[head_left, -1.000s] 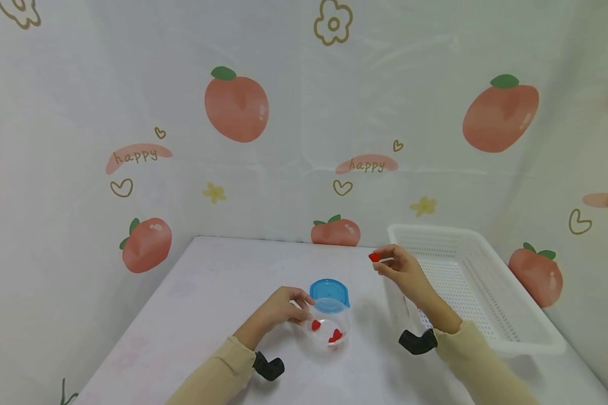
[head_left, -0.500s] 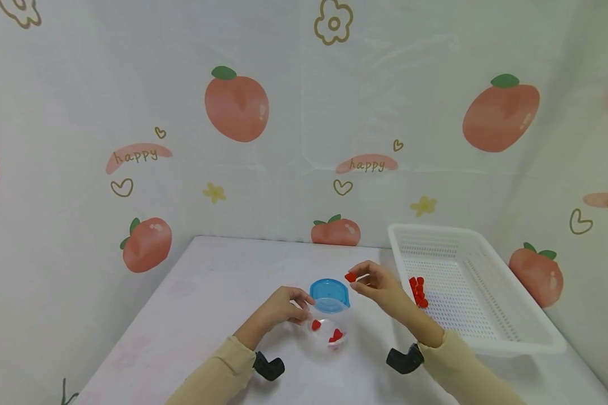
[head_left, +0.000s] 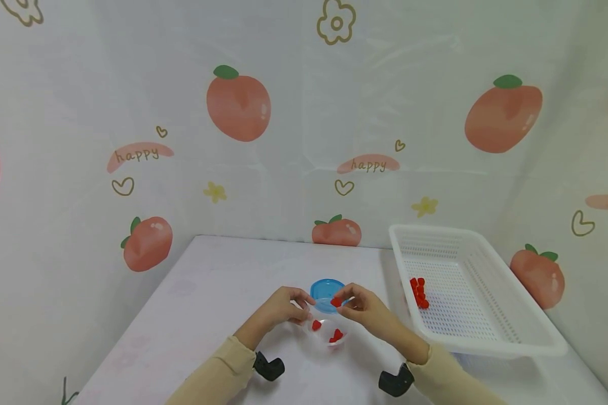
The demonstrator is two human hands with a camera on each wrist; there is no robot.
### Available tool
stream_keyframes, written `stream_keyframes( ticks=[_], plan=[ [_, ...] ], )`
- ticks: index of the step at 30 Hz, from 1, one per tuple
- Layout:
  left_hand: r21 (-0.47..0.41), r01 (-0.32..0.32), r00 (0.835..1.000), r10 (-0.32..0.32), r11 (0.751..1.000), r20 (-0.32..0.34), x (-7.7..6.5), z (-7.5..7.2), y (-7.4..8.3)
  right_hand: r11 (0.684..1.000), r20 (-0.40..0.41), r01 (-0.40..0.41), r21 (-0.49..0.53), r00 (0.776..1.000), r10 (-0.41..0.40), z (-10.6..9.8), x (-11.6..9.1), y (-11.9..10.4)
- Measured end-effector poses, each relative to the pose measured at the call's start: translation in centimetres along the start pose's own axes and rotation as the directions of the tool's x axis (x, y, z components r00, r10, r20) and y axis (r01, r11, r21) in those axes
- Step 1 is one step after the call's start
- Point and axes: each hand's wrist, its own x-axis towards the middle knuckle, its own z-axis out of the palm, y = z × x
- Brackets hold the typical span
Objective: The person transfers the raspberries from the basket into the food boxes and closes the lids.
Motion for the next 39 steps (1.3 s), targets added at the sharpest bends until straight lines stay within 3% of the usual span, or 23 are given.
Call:
stream_keyframes(
  ticks=[12, 24, 39],
  plan=[
    [0.015, 0.001, 1.0, -0.001, 1.0, -0.006, -0.2, 0.1, 0.3, 0.999, 0.025, -0.031, 0.02, 0.999, 0.03, 0.7, 0.1, 1.6],
    [0.008, 0.004, 1.0, -0.004, 1.0, -0.011, -0.3, 0.2, 0.5, 0.996, 0.128, -0.049, -0.077, 0.99, 0.058, 0.6, 0.5, 1.8],
    [0.014, 0.002, 1.0, -0.002, 1.0, -0.014, -0.2, 0.3, 0.5, 0.993, 0.115, -0.066, -0.098, 0.99, 0.077, 0.7, 0.5, 1.6]
  ],
)
